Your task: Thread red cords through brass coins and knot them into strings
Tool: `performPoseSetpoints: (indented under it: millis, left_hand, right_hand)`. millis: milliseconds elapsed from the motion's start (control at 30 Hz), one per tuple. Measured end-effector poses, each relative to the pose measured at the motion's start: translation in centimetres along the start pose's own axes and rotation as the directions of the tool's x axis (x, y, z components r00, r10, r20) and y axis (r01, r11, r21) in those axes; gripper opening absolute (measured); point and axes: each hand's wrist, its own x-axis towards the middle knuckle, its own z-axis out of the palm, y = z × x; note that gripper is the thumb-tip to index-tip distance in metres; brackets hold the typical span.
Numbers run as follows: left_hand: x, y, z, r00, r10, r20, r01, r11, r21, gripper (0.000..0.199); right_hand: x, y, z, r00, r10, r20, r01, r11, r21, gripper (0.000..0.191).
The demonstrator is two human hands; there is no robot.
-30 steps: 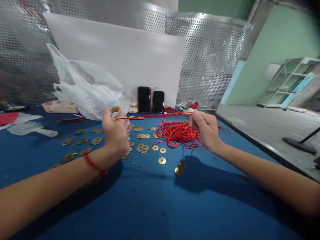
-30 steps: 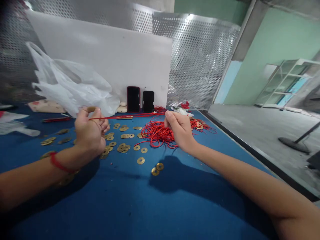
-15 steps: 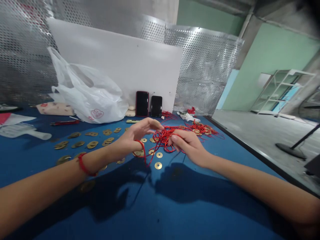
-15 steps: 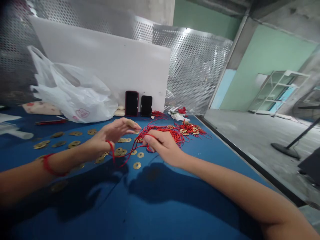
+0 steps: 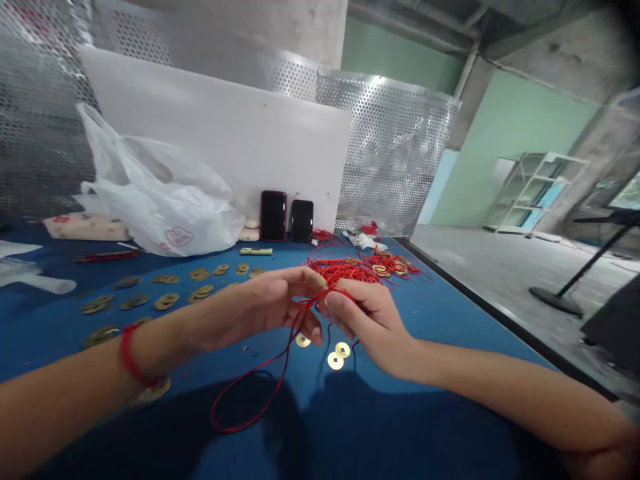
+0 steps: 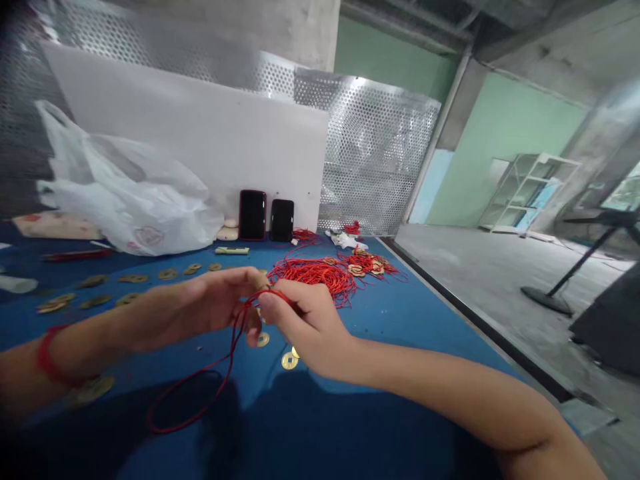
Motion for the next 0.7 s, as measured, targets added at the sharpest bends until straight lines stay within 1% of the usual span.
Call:
performPoseSetpoints:
  millis: [67,133,233,300,367,500,700]
  left_hand:
    - [0.1,-0.6,1.3,0.991,0.037,-0.128,-0.024,0.995,0.096,0.017]
    - [0.2,-1.1,2.4,0.976,0.08,-0.205,-0.051,0.988,0.143,0.009]
    - [0.1,-1.4,3.2,0.961,0.129,-0.246,-0.096,0.985,0.143,0.009]
    - [0.0,-1.4,3.3,0.954,0.152,-0.258,-0.119,0.983,0.141,0.014]
    - [0.0,-1.4,3.1,0.949,0.159,-0.272,-0.123,0.982,0.145,0.016]
    - [0.0,-1.6,2.8,0.942,0.132,-0.309,-0.095,0.987,0.133,0.015]
    - [0.5,-1.9,2.5,0.923,0.061,-0.379,-0.045,0.998,0.051,0.019]
  right_hand:
    - [-0.3,-0.3,0.0,0.999,-0.021,0.044,0.02,0.999,0.037,0.039]
    - [-0.5,-0.7,0.1,0.999,-0.022,0.045,0.019,0.997,0.069,0.039]
    - [-0.6,-1.2,0.2,1.0,0.028,0.015,-0.029,0.993,0.116,0.04]
    - [-0.5,-1.4,0.2,0.998,0.062,0.005,-0.062,0.986,0.154,0.04]
    - [-0.4,-1.3,0.2,0.996,0.09,-0.029,-0.082,0.971,0.224,0.043]
    - [0.0,-0.9,0.1,0.979,0.153,-0.132,-0.087,0.911,0.404,0.047]
    - [0.6,-0.9,-0.4,0.935,0.263,-0.238,-0.092,0.828,0.553,0.045]
